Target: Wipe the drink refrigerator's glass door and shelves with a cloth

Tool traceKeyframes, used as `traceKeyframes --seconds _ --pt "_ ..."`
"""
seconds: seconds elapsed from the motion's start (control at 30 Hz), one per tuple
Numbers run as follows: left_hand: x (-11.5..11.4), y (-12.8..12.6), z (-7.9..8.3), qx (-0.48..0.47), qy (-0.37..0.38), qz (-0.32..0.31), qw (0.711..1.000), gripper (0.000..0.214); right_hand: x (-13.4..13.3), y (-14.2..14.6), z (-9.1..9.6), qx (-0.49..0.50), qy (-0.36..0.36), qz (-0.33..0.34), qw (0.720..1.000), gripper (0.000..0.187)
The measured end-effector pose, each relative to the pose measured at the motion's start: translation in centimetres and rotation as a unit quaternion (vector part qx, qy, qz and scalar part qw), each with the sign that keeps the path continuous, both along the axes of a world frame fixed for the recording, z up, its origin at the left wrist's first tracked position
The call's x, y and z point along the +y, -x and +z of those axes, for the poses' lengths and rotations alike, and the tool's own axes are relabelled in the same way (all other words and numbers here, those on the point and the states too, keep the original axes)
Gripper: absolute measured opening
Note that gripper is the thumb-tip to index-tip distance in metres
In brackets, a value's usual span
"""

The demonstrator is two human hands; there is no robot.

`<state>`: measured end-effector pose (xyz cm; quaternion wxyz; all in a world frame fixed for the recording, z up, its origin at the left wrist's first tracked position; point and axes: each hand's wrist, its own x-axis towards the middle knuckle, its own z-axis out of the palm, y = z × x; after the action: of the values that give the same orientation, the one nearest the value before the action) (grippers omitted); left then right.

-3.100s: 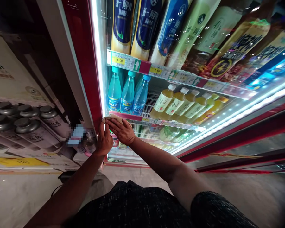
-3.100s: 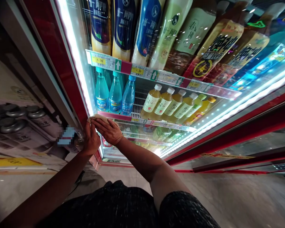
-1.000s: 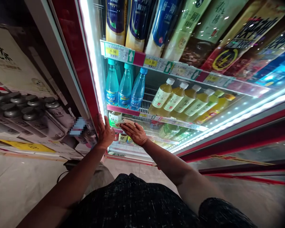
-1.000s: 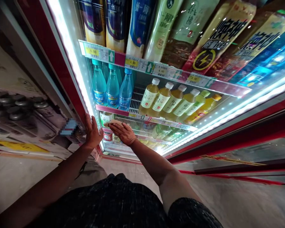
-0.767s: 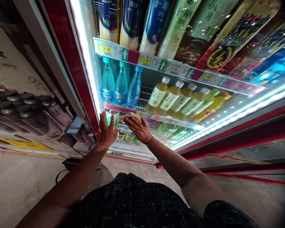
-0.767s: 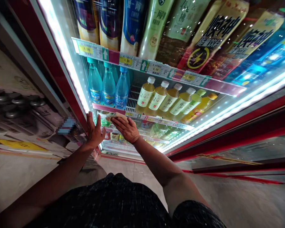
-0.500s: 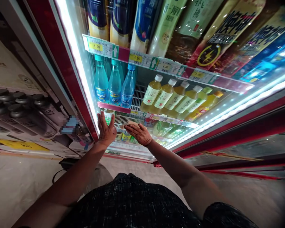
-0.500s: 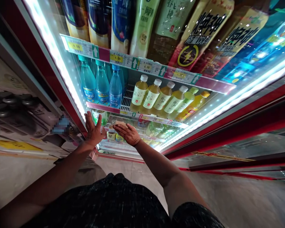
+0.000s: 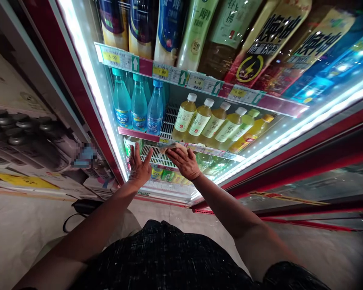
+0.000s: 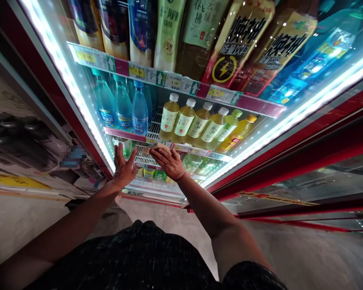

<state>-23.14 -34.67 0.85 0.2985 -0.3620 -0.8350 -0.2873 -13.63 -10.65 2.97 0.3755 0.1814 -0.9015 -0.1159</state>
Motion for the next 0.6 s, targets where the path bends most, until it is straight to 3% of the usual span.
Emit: traceKeyframes --seconds 0.27,0.4,0.6 --pt "0.8 -0.8 0.4 0.006 -0.004 -0.007 1.0 0.099 2.2 -1.6 -1.0 -0.009 -0.009 0.015 1.0 0.054" --pt "1.4 -1.1 1.0 0.012 -0.019 -0.013 1.0 0.095 3.8 -2.9 -0.8 -0.013 0.012 -0.02 1.0 0.06" --pt "2.4 -0.8 0.9 -0.037 -0.002 -0.009 0.999 0.098 5.7 -4.7 -2.6 -0.045 -0.009 -0.014 0.999 0.047"
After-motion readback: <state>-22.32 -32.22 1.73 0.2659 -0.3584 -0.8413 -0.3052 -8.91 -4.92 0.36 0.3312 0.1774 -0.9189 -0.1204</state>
